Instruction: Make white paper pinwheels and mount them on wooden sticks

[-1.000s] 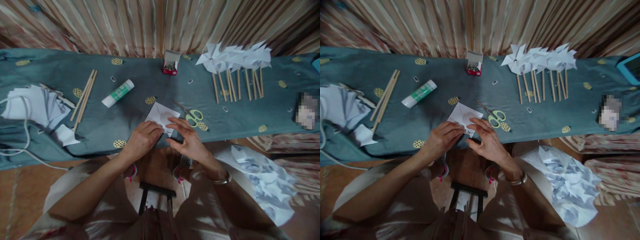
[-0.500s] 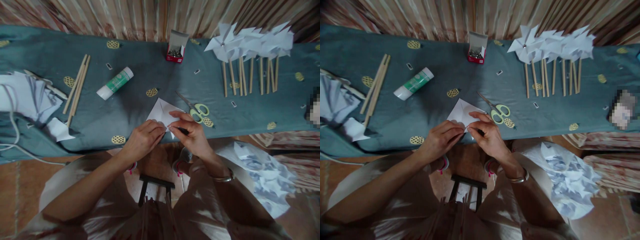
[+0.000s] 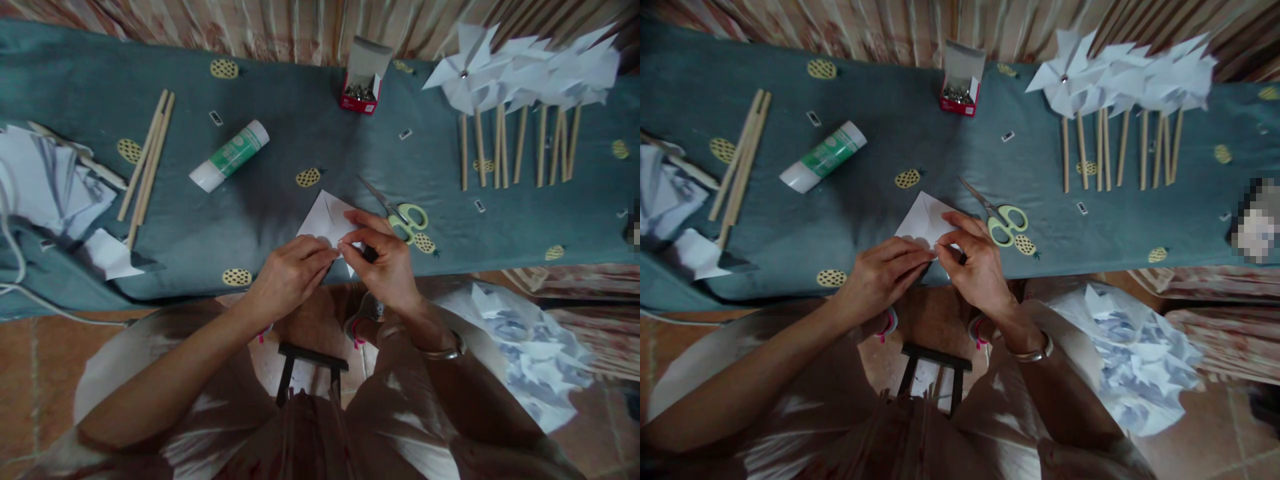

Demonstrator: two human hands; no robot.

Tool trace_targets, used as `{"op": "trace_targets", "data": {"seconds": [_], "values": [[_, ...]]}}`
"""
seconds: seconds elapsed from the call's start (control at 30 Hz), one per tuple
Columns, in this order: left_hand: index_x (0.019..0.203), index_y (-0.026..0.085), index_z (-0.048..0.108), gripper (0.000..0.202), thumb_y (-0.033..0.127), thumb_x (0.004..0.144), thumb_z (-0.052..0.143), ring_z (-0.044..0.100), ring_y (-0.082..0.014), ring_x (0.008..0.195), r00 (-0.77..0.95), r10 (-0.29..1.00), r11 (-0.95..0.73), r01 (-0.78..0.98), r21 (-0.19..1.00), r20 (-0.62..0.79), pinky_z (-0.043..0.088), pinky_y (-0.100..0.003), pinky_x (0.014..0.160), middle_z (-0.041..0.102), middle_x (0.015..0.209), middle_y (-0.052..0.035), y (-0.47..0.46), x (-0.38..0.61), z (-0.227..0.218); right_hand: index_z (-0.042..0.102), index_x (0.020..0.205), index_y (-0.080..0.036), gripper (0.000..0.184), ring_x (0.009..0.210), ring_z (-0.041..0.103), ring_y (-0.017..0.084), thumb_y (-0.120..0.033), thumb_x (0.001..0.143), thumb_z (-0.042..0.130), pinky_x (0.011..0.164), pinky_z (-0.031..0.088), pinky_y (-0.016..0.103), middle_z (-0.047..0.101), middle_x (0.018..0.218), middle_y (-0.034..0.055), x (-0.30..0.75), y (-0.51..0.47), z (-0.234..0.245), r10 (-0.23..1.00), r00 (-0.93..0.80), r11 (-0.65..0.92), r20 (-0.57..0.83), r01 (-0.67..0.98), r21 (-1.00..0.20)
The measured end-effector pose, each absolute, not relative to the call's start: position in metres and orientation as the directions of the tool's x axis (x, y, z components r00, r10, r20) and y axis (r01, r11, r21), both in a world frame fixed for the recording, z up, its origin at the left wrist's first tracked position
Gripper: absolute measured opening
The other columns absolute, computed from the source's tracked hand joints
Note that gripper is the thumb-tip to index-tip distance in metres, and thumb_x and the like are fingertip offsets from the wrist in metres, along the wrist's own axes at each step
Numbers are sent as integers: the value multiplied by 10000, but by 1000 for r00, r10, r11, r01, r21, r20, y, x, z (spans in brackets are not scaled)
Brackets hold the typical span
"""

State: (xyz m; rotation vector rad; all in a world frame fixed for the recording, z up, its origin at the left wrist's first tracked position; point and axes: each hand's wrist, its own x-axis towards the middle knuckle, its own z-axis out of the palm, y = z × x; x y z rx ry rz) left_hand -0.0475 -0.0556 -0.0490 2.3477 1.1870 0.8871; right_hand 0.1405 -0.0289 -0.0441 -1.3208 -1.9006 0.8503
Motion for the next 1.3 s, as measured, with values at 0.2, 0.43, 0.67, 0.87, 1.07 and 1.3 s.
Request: {"op": "trace_targets", "data": {"seconds": [0.2, 0.43, 0.67, 0.87, 1.07, 1.3], "values": [[1034, 108, 697, 174, 144, 934, 559, 692, -177, 899, 423, 832, -552, 580, 598, 358, 582, -287, 800, 723, 960, -98, -54, -47, -48, 702, 810, -262, 84, 1156, 614, 258, -204, 842, 651, 1032, 464, 482, 688, 1217, 31, 139, -29, -44, 953, -259, 276, 157, 535, -798], [1029, 128, 704, 175, 138, 929, 561, 700, -171, 913, 403, 849, -525, 566, 635, 341, 581, -280, 814, 725, 983, -90, -52, -48, -51, 692, 819, -245, 73, 1154, 620, 250, -195, 846, 646, 1033, 463, 464, 682, 1223, 64, 140, -29, -44, 953, -257, 277, 158, 539, -795], [1031, 137, 705, 178, 143, 932, 558, 701, -155, 887, 392, 873, -475, 543, 692, 292, 576, -271, 802, 725, 979, -74, -49, -48, -47, 682, 815, -225, 67, 1134, 639, 243, -185, 842, 636, 1008, 488, 467, 695, 1200, 78, 141, -29, -46, 944, -265, 317, 199, 553, -770], [1024, 138, 716, 179, 126, 917, 574, 700, -155, 879, 394, 885, -442, 540, 717, 249, 570, -266, 789, 724, 971, -69, -47, -48, -45, 682, 818, -233, 79, 1116, 643, 247, -170, 836, 637, 988, 503, 469, 697, 1189, 71, 142, -29, -46, 938, -272, 338, 217, 562, -755], [1018, 145, 722, 175, 122, 907, 588, 704, -152, 870, 377, 896, -420, 550, 722, 234, 570, -259, 786, 727, 967, -62, -47, -47, -44, 690, 831, -226, 79, 1107, 647, 252, -176, 844, 630, 982, 509, 472, 698, 1187, 78, 142, -29, -47, 931, -281, 356, 232, 561, -747], [1019, 142, 721, 171, 130, 908, 592, 708, -149, 866, 372, 895, -429, 566, 704, 245, 573, -258, 797, 733, 963, -60, -47, -47, -44, 706, 955, -293, 161, 1114, 639, 223, -196, 878, 602, 987, 518, 445, 683, 1205, 36, 144, -29, -48, 914, -309, 397, 263, 553, -732]]}}
